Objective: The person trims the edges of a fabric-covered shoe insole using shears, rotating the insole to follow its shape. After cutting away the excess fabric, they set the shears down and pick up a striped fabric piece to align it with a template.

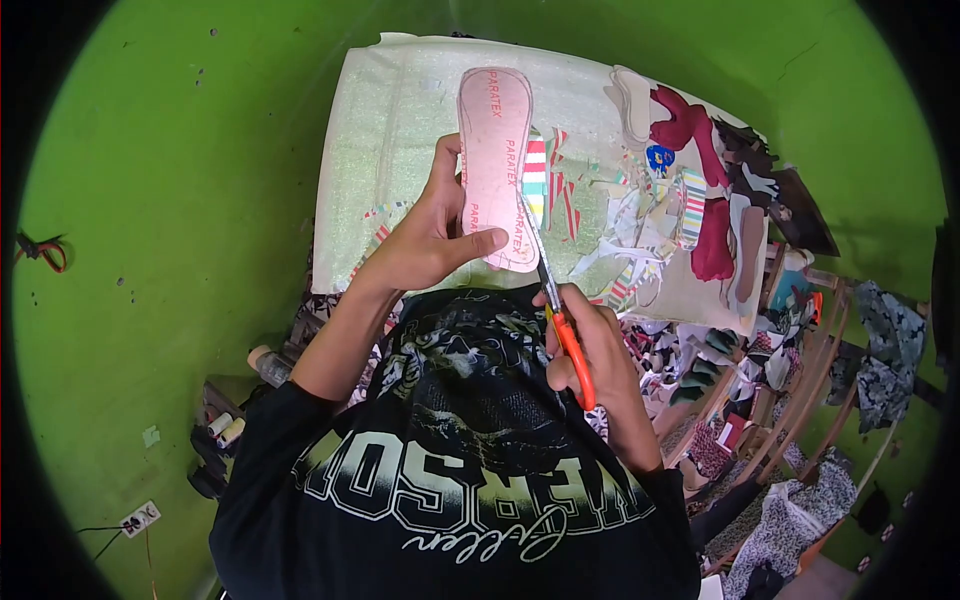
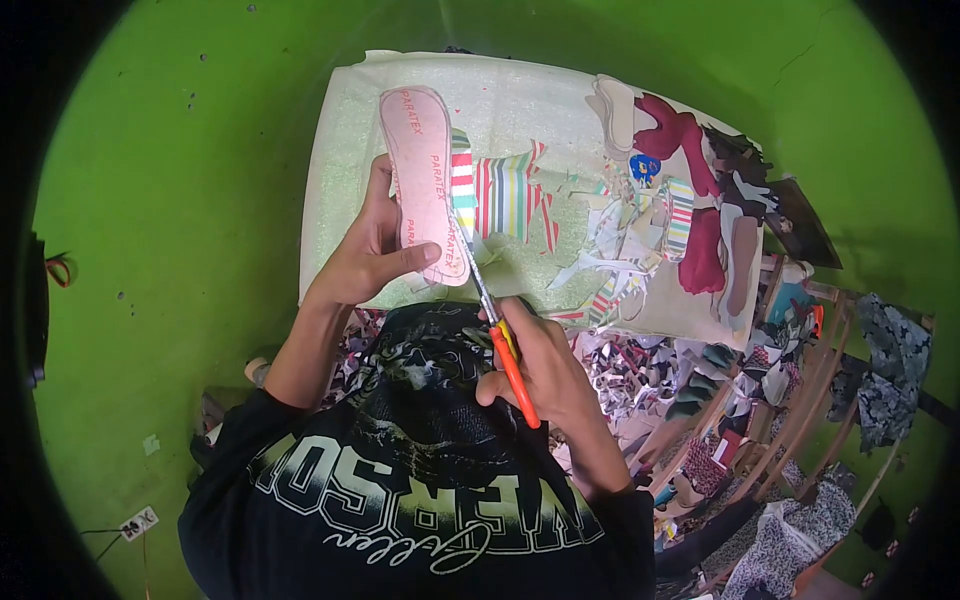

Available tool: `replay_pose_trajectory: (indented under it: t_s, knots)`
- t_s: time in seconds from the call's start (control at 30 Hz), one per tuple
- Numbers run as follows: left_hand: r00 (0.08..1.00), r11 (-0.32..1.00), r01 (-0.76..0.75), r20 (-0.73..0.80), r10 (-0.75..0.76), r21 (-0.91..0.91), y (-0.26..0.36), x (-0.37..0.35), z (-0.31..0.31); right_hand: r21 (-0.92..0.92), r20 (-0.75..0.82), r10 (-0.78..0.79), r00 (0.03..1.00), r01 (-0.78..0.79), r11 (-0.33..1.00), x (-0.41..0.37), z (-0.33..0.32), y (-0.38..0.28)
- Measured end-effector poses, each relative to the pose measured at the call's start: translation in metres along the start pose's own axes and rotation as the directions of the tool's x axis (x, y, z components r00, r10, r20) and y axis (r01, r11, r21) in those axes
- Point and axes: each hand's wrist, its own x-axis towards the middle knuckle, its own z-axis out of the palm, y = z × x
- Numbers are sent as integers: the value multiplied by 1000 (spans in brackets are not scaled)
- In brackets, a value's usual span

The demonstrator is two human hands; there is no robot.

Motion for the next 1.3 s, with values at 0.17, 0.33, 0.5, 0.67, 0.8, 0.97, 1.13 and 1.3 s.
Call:
replay_pose_trajectory:
  t_s: [0.17,0.33,0.5,0.67,0.8,0.97,1.13,1.3]
  knots:
    - [987,988,151,66,-148,-29,8,0,6,-2,-15,-14,1000,14,1000,6,0,6]
    - [988,989,143,60,-140,-41,6,0,6,-63,-41,-77,996,74,995,6,2,10]
    - [978,977,199,75,-194,-72,4,0,16,-53,-69,-56,996,52,997,12,4,14]
    - [975,970,220,41,-217,-106,-2,0,16,-69,-106,-77,991,70,995,14,7,25]
    - [969,962,243,78,-235,-127,-13,0,18,-85,-193,-218,957,205,975,25,12,31]
    - [972,954,227,-22,-236,-196,-18,0,19,35,-118,12,993,-8,999,27,8,21]
    - [954,930,295,7,-301,-219,-17,-1,22,22,-209,-109,972,116,993,36,16,34]
    - [959,928,263,-37,-282,-265,-18,-2,29,99,-213,-38,976,60,993,37,16,36]
